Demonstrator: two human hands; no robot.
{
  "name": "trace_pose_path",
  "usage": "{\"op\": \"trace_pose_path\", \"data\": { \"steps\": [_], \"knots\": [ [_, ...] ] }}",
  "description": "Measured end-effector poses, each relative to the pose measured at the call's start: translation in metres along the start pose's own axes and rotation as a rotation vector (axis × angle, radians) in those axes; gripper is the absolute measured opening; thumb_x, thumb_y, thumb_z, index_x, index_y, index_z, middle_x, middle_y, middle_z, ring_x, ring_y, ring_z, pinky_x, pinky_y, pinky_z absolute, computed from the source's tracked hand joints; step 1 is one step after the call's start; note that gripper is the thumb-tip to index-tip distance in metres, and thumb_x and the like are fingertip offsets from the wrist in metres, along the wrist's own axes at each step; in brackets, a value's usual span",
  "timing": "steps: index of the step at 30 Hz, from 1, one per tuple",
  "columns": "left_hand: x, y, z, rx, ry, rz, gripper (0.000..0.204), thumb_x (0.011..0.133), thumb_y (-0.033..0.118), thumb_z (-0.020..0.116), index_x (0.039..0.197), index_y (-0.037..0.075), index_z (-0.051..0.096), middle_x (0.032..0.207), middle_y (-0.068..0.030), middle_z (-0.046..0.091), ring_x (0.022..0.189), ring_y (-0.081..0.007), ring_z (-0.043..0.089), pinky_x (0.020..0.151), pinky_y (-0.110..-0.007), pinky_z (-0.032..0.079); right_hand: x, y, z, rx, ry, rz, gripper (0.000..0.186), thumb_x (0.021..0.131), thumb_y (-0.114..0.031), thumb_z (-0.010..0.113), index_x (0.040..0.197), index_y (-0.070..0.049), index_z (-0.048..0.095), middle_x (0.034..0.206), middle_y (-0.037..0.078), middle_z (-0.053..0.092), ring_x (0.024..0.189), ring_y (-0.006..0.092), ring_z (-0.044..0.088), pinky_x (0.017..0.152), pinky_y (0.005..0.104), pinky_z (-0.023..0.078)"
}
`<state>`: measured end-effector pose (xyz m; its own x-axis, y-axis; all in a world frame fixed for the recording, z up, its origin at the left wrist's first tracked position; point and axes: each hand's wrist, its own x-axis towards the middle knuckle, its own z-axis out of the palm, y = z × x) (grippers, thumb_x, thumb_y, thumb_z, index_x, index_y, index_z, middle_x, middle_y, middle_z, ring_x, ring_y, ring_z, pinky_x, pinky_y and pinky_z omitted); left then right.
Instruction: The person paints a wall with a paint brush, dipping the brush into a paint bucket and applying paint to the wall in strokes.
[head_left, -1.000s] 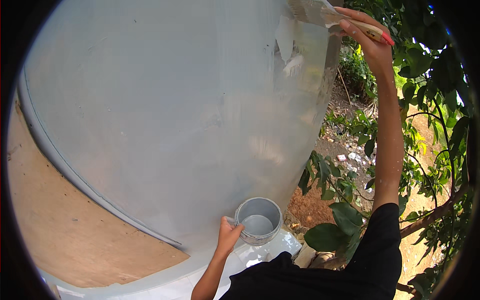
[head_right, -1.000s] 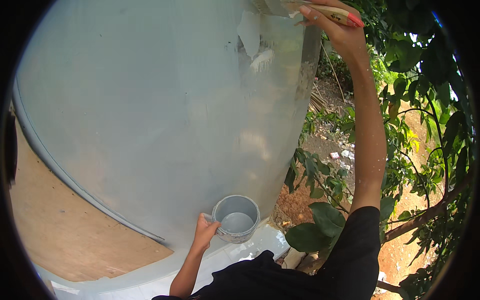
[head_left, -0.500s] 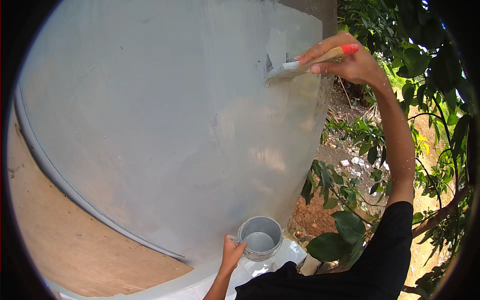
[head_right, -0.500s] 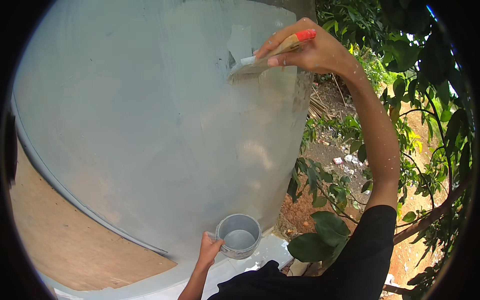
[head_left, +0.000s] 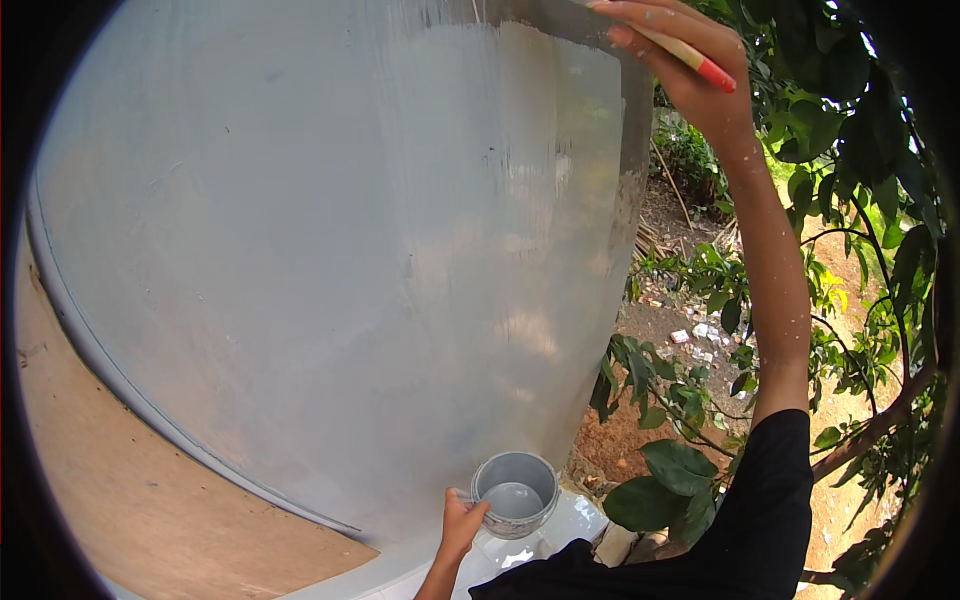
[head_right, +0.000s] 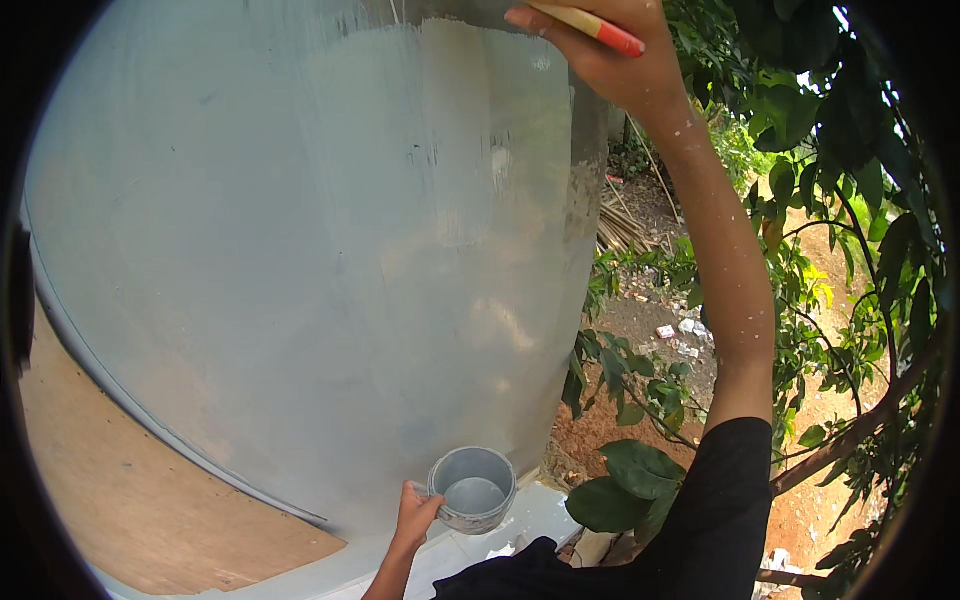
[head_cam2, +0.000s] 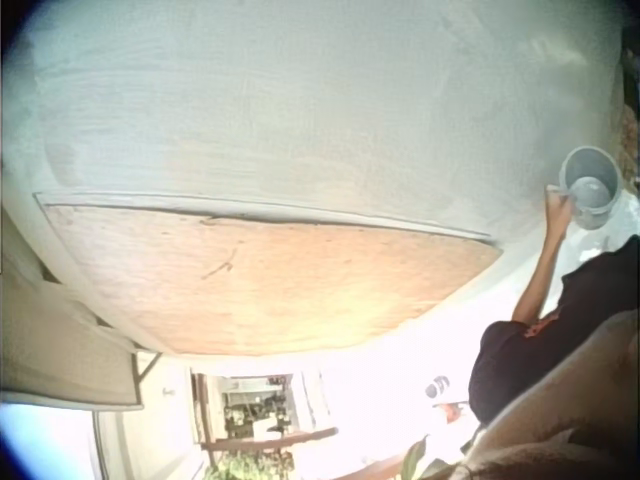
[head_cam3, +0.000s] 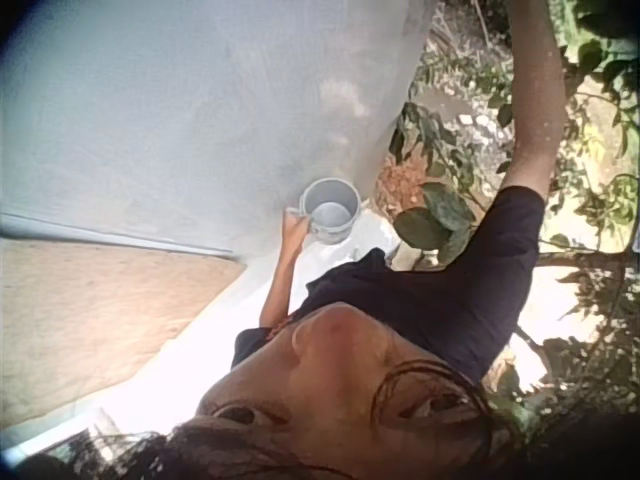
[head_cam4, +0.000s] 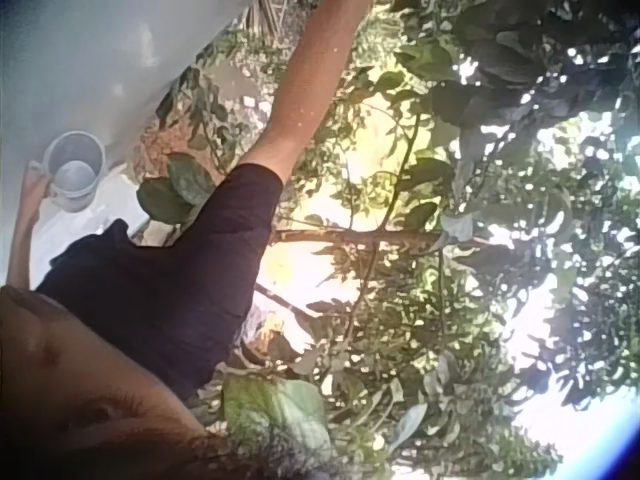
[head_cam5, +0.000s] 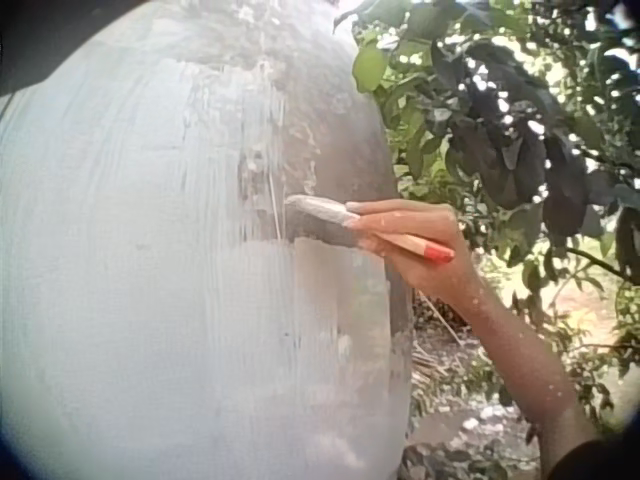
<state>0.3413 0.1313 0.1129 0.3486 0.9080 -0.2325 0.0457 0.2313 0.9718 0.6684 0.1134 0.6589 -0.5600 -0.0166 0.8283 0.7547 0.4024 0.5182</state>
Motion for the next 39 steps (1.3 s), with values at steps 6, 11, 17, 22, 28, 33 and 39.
{"op": "trace_pose_path", "data": {
  "steps": [6,11,17,22,28,33,39],
  "knots": [
    [-0.008,0.001,0.0,-0.01,-0.014,-0.02,0.046,0.074,0.002,0.068,0.104,-0.003,0.034,0.074,-0.0089,0.055,0.063,-0.0124,0.055,0.051,-0.027,0.045,-0.124,-0.067,0.055,0.054,-0.13,0.152,0.031,0.069,0.001,0.073,0.098,-0.01,0.073,0.109,0.011,0.068,0.093,0.0282,0.068,0.083,0.0345,0.056],
    [-0.011,-0.013,-0.008,0.025,0.018,-0.031,0.045,0.074,0.002,0.069,0.102,-0.002,0.034,0.073,-0.0078,0.054,0.063,-0.0117,0.054,0.051,-0.027,0.044,-0.162,-0.116,0.032,0.107,-0.376,0.198,0.031,0.064,0.001,0.074,0.094,-0.01,0.073,0.112,0.009,0.068,0.095,0.0286,0.068,0.079,0.0346,0.058],
    [-0.005,-0.024,0.0,0.118,-0.023,0.027,0.04,0.075,-0.002,0.065,0.1,0.002,0.034,0.076,-0.0108,0.057,0.059,-0.0137,0.056,0.048,-0.027,0.045,-0.074,-0.04,0.02,-0.019,0.061,0.098,0.031,0.072,0.004,0.072,0.099,-0.011,0.073,0.109,0.008,0.069,0.096,0.0241,0.068,0.081,0.031,0.056],
    [-0.018,-0.008,0.013,0.101,-0.036,-0.005,0.039,0.074,-0.002,0.066,0.1,0.002,0.036,0.074,-0.0089,0.057,0.057,-0.0108,0.052,0.048,-0.026,0.041,-0.086,-0.02,0.06,0.027,0.06,0.1,0.027,0.073,0.003,0.073,0.096,-0.009,0.073,0.111,0.012,0.068,0.099,0.0301,0.067,0.087,0.035,0.055],
    [-0.023,-0.026,0.006,0.03,-0.002,0.023,0.039,0.073,0.001,0.067,0.099,0.001,0.037,0.071,-0.0078,0.057,0.06,-0.0133,0.057,0.052,-0.026,0.046,-0.183,-0.105,0.062,0.108,-0.133,0.232,0.028,0.067,0.002,0.074,0.093,-0.009,0.074,0.11,0.011,0.068,0.093,0.0294,0.068,0.086,0.0371,0.056],
    [-0.029,-0.021,-0.003,0.042,0.012,-0.024,0.042,0.073,0.001,0.066,0.102,0.0,0.036,0.071,-0.0092,0.058,0.06,-0.0133,0.057,0.05,-0.027,0.045,-0.14,-0.1,0.016,0.185,-0.15,0.331,0.023,0.069,0.0,0.075,0.09,-0.01,0.074,0.107,0.01,0.07,0.093,0.0267,0.069,0.079,0.0324,0.057],
    [-0.025,-0.037,-0.006,0.129,0.07,0.001,0.039,0.074,-0.002,0.063,0.102,0.002,0.037,0.073,-0.0107,0.059,0.059,-0.0145,0.058,0.049,-0.028,0.045,-0.162,-0.09,0.036,0.69,-0.738,0.483,0.016,0.072,-0.002,0.075,0.088,-0.004,0.073,0.092,0.013,0.072,0.088,0.0252,0.07,0.075,0.0319,0.054]
  ]
}}
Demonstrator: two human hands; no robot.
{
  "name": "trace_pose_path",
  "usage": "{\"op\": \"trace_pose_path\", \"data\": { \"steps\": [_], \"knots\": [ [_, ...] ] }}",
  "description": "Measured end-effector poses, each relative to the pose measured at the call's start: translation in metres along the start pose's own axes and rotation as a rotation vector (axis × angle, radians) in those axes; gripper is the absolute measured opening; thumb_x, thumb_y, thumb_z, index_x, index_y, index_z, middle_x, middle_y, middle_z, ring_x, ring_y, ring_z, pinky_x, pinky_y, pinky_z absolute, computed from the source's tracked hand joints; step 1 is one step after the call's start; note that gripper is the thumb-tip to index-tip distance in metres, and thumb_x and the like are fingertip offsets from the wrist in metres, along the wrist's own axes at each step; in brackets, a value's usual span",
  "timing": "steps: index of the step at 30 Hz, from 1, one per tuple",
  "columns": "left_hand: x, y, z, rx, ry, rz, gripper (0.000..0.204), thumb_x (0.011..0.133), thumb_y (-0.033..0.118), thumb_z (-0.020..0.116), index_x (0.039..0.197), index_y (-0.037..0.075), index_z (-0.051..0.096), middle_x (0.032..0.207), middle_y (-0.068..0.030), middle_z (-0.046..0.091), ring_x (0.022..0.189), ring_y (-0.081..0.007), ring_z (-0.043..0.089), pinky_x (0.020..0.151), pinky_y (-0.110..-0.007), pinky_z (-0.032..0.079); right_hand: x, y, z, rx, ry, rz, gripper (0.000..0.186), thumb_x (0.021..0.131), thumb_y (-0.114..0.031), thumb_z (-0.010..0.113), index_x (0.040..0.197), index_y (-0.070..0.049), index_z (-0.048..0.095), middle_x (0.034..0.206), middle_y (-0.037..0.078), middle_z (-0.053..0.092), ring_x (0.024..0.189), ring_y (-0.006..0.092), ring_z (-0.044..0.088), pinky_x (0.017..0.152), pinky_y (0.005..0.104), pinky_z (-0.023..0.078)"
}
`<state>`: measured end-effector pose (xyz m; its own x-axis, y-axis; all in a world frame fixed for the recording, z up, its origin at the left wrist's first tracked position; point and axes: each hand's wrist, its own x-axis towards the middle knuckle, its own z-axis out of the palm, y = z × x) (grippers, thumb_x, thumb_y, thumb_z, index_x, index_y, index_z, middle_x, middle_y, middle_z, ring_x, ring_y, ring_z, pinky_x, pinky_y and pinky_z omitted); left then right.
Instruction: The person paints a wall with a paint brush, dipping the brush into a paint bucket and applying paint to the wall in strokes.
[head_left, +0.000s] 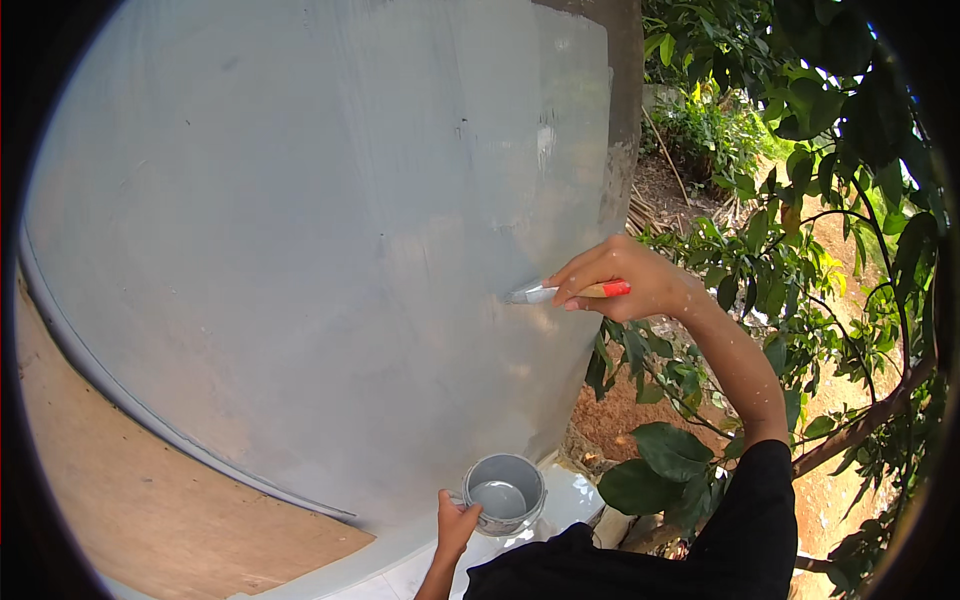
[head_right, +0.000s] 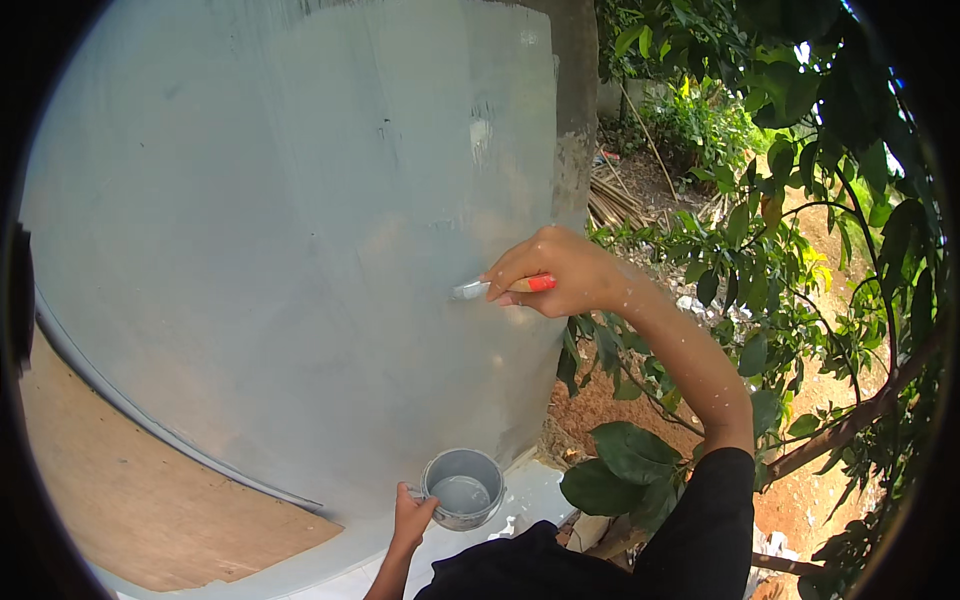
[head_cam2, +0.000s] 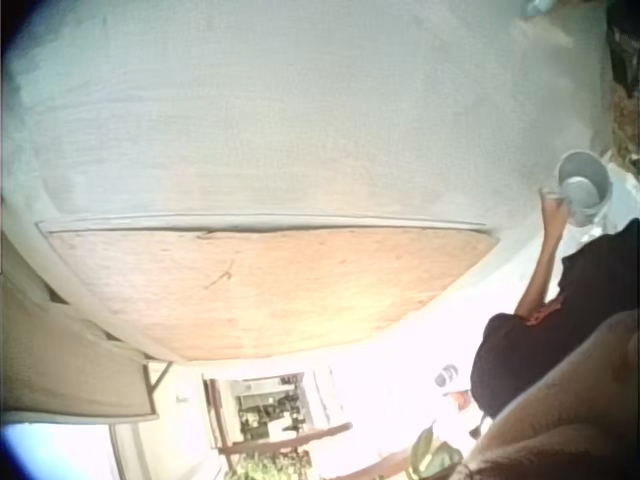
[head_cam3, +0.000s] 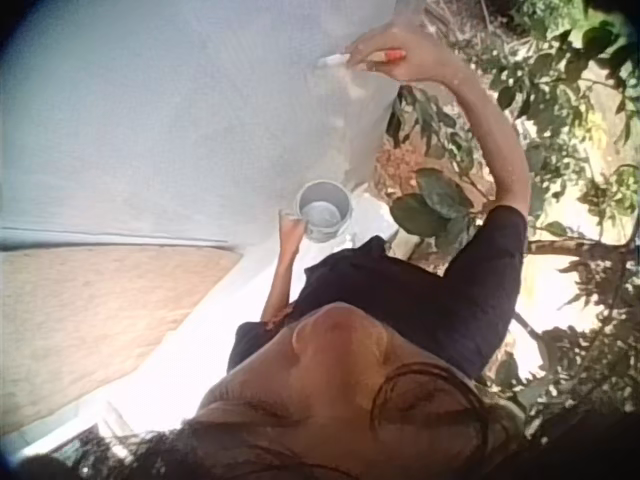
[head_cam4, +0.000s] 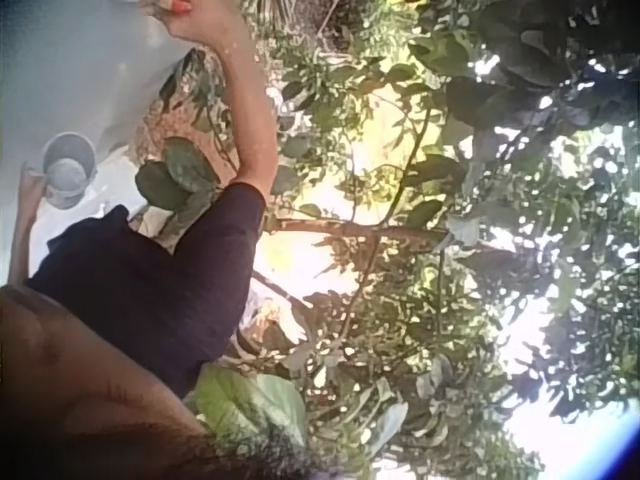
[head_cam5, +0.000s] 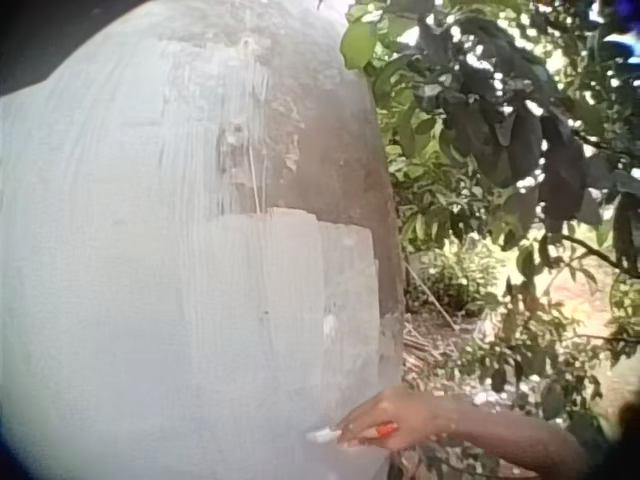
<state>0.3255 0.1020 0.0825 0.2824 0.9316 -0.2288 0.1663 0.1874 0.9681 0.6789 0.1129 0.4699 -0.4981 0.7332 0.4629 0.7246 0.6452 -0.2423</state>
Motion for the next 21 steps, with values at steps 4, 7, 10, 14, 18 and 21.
{"op": "trace_pose_path", "data": {
  "steps": [4,7,10,14,18,21],
  "knots": [
    [-0.001,0.004,0.003,0.032,-0.006,-0.011,0.039,0.074,-0.002,0.064,0.103,0.002,0.037,0.072,-0.0097,0.059,0.059,-0.0138,0.057,0.049,-0.028,0.045,0.033,-0.008,-0.045,0.016,0.056,0.003,0.014,0.076,-0.008,0.074,0.089,-0.005,0.073,0.091,0.011,0.072,0.086,0.0253,0.07,0.076,0.032,0.054],
    [0.001,-0.002,-0.002,0.022,-0.002,-0.001,0.052,0.072,0.005,0.068,0.112,-0.004,0.036,0.067,-0.0067,0.055,0.058,-0.012,0.053,0.05,-0.028,0.043,0.068,-0.032,-0.094,-0.152,0.151,-0.025,0.017,0.075,-0.004,0.075,0.092,-0.005,0.073,0.09,0.011,0.072,0.088,0.0241,0.07,0.077,0.031,0.055],
    [0.001,-0.002,0.002,-0.006,-0.007,-0.001,0.049,0.072,0.005,0.067,0.11,-0.003,0.037,0.066,-0.006,0.055,0.058,-0.0121,0.053,0.05,-0.028,0.043,0.087,-0.048,-0.15,-0.264,0.314,-0.184,0.019,0.076,-0.006,0.076,0.095,-0.005,0.073,0.092,0.009,0.072,0.084,0.0182,0.068,0.075,0.0285,0.055],
    [-0.001,0.013,0.009,0.009,-0.035,0.012,0.047,0.072,0.004,0.067,0.108,-0.002,0.038,0.067,-0.0053,0.054,0.057,-0.0121,0.053,0.05,-0.028,0.043,0.097,-0.072,-0.182,-0.309,0.588,-0.23,0.017,0.08,-0.007,0.075,0.097,-0.004,0.074,0.091,0.007,0.073,0.08,0.013,0.067,0.071,0.0254,0.054],
    [0.0,0.004,0.005,0.0,-0.016,0.017,0.047,0.072,0.004,0.068,0.108,-0.002,0.038,0.068,-0.0059,0.055,0.059,-0.0126,0.053,0.051,-0.029,0.044,0.11,-0.043,-0.169,-0.514,0.832,-0.664,0.014,0.081,-0.005,0.073,0.095,-0.004,0.074,0.088,0.006,0.073,0.08,0.012,0.066,0.071,0.0255,0.054],
    [-0.004,-0.002,0.004,0.017,-0.006,-0.002,0.051,0.072,0.005,0.068,0.111,-0.003,0.038,0.069,-0.0067,0.055,0.06,-0.0132,0.054,0.052,-0.028,0.044,0.097,-0.013,-0.098,-0.564,0.826,-0.492,0.021,0.073,-0.003,0.072,0.095,-0.006,0.072,0.099,0.011,0.071,0.084,0.0247,0.07,0.082,0.0344,0.056]
  ]
}}
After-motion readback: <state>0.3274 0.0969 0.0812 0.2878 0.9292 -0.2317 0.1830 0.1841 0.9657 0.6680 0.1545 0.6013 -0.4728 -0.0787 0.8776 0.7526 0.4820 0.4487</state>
